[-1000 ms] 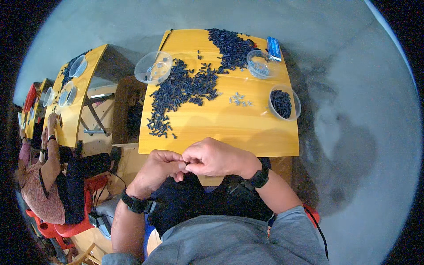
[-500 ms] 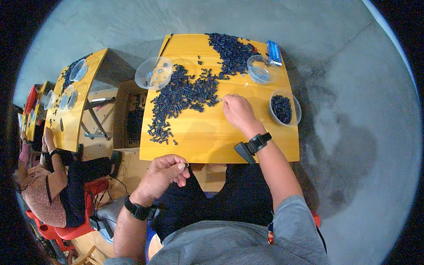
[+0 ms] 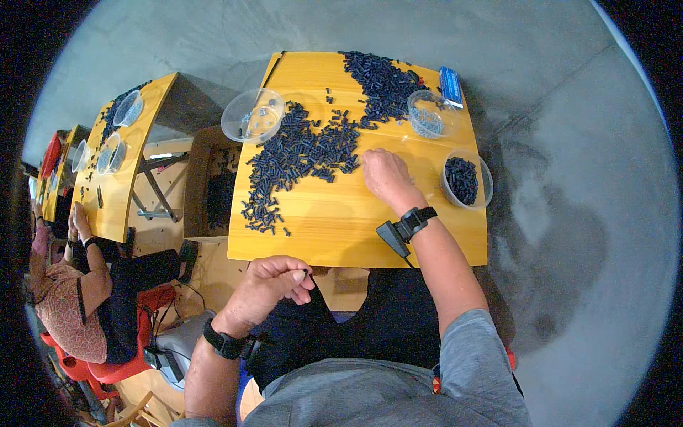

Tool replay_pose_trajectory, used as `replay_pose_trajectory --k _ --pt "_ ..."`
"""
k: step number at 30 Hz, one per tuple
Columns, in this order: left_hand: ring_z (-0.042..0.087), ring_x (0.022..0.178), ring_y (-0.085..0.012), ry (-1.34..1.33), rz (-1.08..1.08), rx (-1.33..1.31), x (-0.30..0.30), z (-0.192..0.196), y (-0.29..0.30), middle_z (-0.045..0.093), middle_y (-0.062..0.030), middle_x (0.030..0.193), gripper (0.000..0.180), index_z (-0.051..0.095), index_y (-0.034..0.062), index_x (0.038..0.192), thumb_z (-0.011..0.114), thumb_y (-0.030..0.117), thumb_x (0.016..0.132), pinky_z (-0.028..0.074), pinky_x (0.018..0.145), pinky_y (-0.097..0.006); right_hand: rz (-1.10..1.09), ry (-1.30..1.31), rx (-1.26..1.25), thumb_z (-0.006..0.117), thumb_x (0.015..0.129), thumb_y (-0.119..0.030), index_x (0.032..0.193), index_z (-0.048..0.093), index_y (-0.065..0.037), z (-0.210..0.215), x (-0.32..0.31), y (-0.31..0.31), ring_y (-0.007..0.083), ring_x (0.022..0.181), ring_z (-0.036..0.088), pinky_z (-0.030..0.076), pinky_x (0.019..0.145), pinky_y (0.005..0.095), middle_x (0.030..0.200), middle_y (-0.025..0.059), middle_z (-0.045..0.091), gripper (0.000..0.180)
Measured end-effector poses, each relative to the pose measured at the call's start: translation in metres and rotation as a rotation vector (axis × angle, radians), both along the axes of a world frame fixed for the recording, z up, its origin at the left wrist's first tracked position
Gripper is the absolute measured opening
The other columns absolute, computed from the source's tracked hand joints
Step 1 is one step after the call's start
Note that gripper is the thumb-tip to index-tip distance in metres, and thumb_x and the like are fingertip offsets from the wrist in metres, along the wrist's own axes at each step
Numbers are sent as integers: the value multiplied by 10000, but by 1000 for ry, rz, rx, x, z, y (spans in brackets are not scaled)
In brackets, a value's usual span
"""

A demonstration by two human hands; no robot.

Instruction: Assembling and sorting small blue plastic components at a workshop workbench.

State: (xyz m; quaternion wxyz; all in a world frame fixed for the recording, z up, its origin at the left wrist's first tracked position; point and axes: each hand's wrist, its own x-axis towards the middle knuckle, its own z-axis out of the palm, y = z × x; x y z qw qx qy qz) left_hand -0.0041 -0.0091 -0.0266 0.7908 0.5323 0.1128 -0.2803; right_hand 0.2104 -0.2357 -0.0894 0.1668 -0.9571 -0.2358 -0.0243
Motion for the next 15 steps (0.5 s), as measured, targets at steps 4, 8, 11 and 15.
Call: replay_pose_trajectory --k 4,8,11,15 --pt "635 673 -143 -5 28 41 -1 1 1 660 -81 844 145 611 6 1001 532 106 933 521 624 -248 -5 2 -24 500 835 -107 750 583 25 2 -4 0 414 780 595 476 708 487 811 231 606 178" --pt "620 660 -128 -27 56 76 0 1 0 660 -77 835 141 608 15 1004 533 109 931 511 610 -240 -14 23 96 492 839 -109 774 569 22 5 -10 -3 412 750 591 463 676 493 802 238 604 165" --pt "615 654 -121 -62 93 93 1 0 0 659 -75 827 131 608 16 993 540 105 925 509 608 -238 -13 106 214 498 839 -101 793 557 12 5 -14 -6 400 737 587 456 649 471 782 226 602 135" --pt "612 648 -118 -46 124 80 0 -1 0 658 -73 824 126 608 14 986 552 105 919 503 601 -234 -1 164 337 530 821 -72 793 545 4 0 -18 -10 384 716 585 454 627 441 761 208 599 82"
